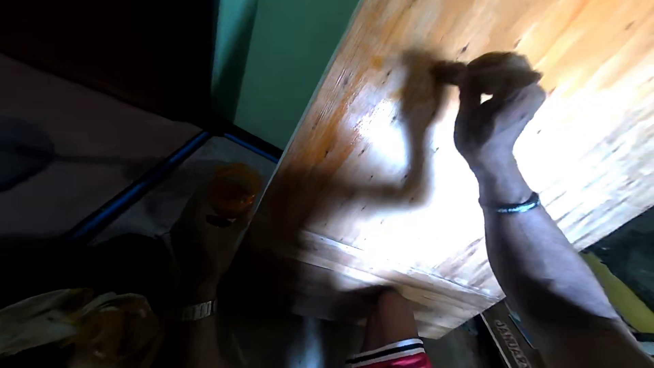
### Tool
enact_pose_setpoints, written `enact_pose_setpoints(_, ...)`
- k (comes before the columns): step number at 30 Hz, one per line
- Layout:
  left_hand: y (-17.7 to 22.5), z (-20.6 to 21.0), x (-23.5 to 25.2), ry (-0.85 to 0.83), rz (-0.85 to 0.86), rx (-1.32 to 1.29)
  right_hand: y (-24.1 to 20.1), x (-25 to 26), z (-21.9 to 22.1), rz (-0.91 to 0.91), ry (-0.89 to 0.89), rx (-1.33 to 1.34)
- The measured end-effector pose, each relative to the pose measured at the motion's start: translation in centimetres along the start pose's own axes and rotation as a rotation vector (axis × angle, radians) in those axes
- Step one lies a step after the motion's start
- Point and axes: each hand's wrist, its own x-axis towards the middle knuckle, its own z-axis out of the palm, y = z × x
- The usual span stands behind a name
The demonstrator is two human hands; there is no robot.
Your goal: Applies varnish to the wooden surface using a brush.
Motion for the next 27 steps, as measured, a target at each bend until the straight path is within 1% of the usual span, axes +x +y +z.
enact_pose_setpoints(1, 0.3, -0.1, 0.0, -0.002, 0.001, -0.007, -0.1, 0.3, -0.1, -0.015, 0.02, -0.023)
enact_pose_setpoints(2, 0.5, -0.2, -0.1, 0.005, 0.013, -0.006, -1.3, -0.8, -0.2, -0.003, -0.034, -0.035)
enact_pose_setpoints(3, 0.5, -0.3, -0.1, 0.008, 0.021, -0.001, -3.5, -3.3, 0.0, 0.026, -0.155, -0.042)
enact_pose_setpoints(5, 0.5, -0.4, -0.2, -0.012, 0.008, -0.007, -8.0, -11.0, 2.6, 0.049, -0.329, -0.002)
enact_pose_setpoints(7, 0.4, -0.4, -0.2, -0.03, -0.012, -0.014, -13.2, -19.4, 5.1, 0.053, -0.524, 0.16)
enact_pose_setpoints(9, 0.1, -0.2, -0.3, -0.036, -0.007, -0.006, -17.0, -26.2, 6.9, -0.091, -0.567, 0.229)
enact_pose_setpoints(10, 0.0, -0.2, -0.4, -0.037, 0.006, 0.0, -18.2, -28.3, 7.6, -0.115, -0.575, 0.267)
enact_pose_setpoints(11, 0.0, -0.2, -0.4, -0.042, 0.011, 0.015, -18.9, -29.5, 8.1, -0.1, -0.575, 0.307)
enact_pose_setpoints(12, 0.1, -0.2, -0.5, -0.048, 0.007, 0.021, -19.1, -29.6, 8.1, -0.062, -0.586, 0.337)
enact_pose_setpoints(13, 0.3, -0.1, -0.5, -0.045, 0.011, 0.022, -18.7, -28.5, 7.6, 0.003, -0.594, 0.372)
enact_pose_setpoints(15, 0.2, 0.0, -0.6, -0.043, 0.033, 0.02, -16.1, -23.9, 6.4, 0.133, -0.539, 0.405)
enact_pose_setpoints(16, -0.2, 0.1, -0.8, -0.043, 0.061, 0.023, -14.1, -20.7, 5.6, 0.154, -0.506, 0.357)
enact_pose_setpoints(18, -0.3, 0.1, -1.0, -0.041, 0.086, -0.007, -9.3, -13.3, 3.8, 0.116, -0.414, 0.236)
enact_pose_setpoints(20, 0.3, -0.2, -1.3, -0.047, 0.067, -0.039, -5.0, -6.6, 2.6, 0.053, -0.205, 0.158)
enact_pose_setpoints(22, 0.7, -0.6, -1.4, -0.038, 0.061, -0.048, -2.4, -2.8, 2.7, -0.024, 0.011, 0.151)
enact_pose_setpoints(23, 0.6, -0.6, -1.4, -0.024, 0.069, -0.047, -2.8, -2.4, 3.0, -0.031, 0.053, 0.133)
enact_pose_setpoints(24, 0.4, -0.6, -1.5, -0.01, 0.066, -0.048, -4.3, -3.2, 3.1, -0.014, 0.02, 0.098)
enact_pose_setpoints(25, 0.0, -0.4, -1.6, -0.01, 0.052, -0.048, -6.5, -5.4, 3.4, 0.008, -0.076, 0.064)
enact_pose_setpoints(26, -0.4, -0.3, -1.7, -0.019, 0.031, -0.045, -9.0, -8.5, 4.0, 0.029, -0.22, 0.042)
enact_pose_setpoints(27, -0.8, -0.2, -1.8, -0.029, 0.004, -0.05, -11.5, -12.3, 5.0, 0.013, -0.324, 0.053)
